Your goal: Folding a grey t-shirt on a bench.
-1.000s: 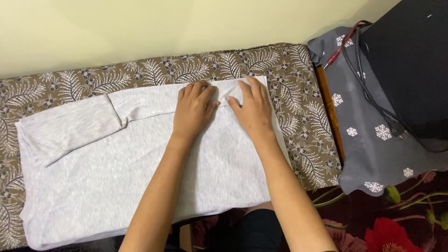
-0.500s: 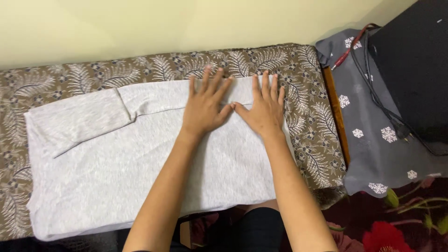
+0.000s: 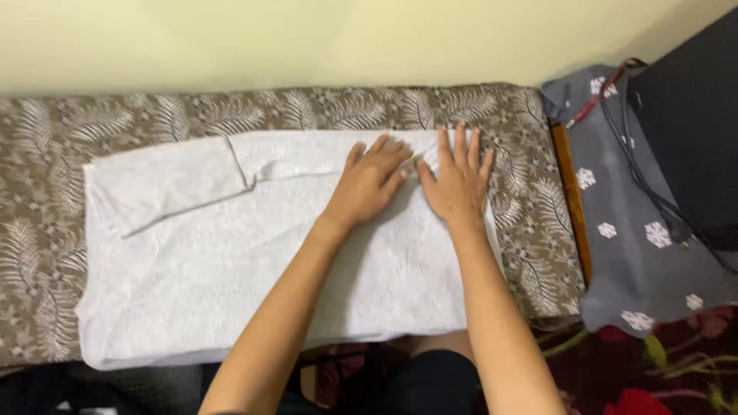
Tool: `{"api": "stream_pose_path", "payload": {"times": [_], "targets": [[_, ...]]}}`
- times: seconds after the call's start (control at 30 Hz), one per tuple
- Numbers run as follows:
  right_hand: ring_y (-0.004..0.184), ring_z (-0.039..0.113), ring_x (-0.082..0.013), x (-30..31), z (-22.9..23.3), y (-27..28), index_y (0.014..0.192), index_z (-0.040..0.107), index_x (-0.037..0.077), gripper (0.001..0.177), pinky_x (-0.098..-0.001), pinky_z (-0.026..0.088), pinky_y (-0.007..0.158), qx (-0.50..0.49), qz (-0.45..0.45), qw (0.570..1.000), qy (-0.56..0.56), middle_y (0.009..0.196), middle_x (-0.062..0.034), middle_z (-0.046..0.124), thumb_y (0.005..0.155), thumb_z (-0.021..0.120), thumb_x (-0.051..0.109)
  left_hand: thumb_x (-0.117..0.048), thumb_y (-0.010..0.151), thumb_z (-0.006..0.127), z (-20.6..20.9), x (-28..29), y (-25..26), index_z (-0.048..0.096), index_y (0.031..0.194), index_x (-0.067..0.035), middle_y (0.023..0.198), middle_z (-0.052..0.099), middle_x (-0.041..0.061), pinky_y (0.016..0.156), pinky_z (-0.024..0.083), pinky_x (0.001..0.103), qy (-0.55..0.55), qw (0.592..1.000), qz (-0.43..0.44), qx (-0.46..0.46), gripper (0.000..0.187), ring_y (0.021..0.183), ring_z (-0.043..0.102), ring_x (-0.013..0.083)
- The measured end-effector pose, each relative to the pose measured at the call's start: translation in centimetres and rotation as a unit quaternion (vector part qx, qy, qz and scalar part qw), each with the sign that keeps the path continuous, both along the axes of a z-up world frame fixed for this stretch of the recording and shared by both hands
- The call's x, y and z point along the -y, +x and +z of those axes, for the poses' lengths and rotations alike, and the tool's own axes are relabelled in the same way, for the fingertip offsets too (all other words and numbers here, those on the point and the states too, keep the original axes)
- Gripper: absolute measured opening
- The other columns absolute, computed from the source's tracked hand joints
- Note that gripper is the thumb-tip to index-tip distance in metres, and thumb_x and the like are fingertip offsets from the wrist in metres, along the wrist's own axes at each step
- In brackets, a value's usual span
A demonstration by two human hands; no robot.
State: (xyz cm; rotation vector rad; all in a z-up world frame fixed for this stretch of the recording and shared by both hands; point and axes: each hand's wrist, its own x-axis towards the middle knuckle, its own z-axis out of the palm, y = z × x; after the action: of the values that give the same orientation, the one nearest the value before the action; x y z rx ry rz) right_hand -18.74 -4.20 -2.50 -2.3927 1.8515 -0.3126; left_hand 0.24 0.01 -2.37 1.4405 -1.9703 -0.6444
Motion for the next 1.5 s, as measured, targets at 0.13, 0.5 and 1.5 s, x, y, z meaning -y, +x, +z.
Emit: {"api": "stream_pose_path", "payload": {"times": [0.13,0.5,1.5], "targets": [[0.155,0.008,-0.0356,0.4,0.1,0.3,0.161,0.029,0.013,0.078,-0.0594,0.002,0.121,-0.001,-0.005,1.0,0.029,0.169,-0.0151,0.015,0.099,0.047,0.058,-0.031,0.096,0.062,-0.2,-4.5,4.0,0.067,0.133,-0.016,0.15,0.056,0.007,0.122,0.019,0.058,-0.037,0.995,0.067,0.064,0.041,0.15,0.037,0.029],[0.156,0.012,-0.0363,-0.4,0.4,0.0,0.154,0.048,0.015,0.071,-0.0588,0.002,0.123,0.07,-0.003,0.997,-0.032,0.168,-0.0176,0.025,0.096,0.06,0.052,-0.025,0.096,0.063,1.0,-12.8,12.7,0.066,0.132,-0.012,0.146,0.06,0.007,0.118,0.029,0.054,-0.071,0.977,0.162,0.117,0.039,0.146,0.044,0.0307],[0.153,0.028,-0.03,-10.5,-1.0,14.4,0.15,0.05,0.014,0.06,-0.0575,0.016,0.123,0.054,0.195,0.977,-0.061,0.163,-0.0103,0.038,0.097,0.061,0.039,-0.035,0.084,0.068,0.3,-13.7,12.8,0.067,0.132,-0.013,0.151,0.054,0.011,0.117,0.027,0.055,-0.113,0.964,0.184,0.158,0.053,0.144,0.043,0.0295]]}}
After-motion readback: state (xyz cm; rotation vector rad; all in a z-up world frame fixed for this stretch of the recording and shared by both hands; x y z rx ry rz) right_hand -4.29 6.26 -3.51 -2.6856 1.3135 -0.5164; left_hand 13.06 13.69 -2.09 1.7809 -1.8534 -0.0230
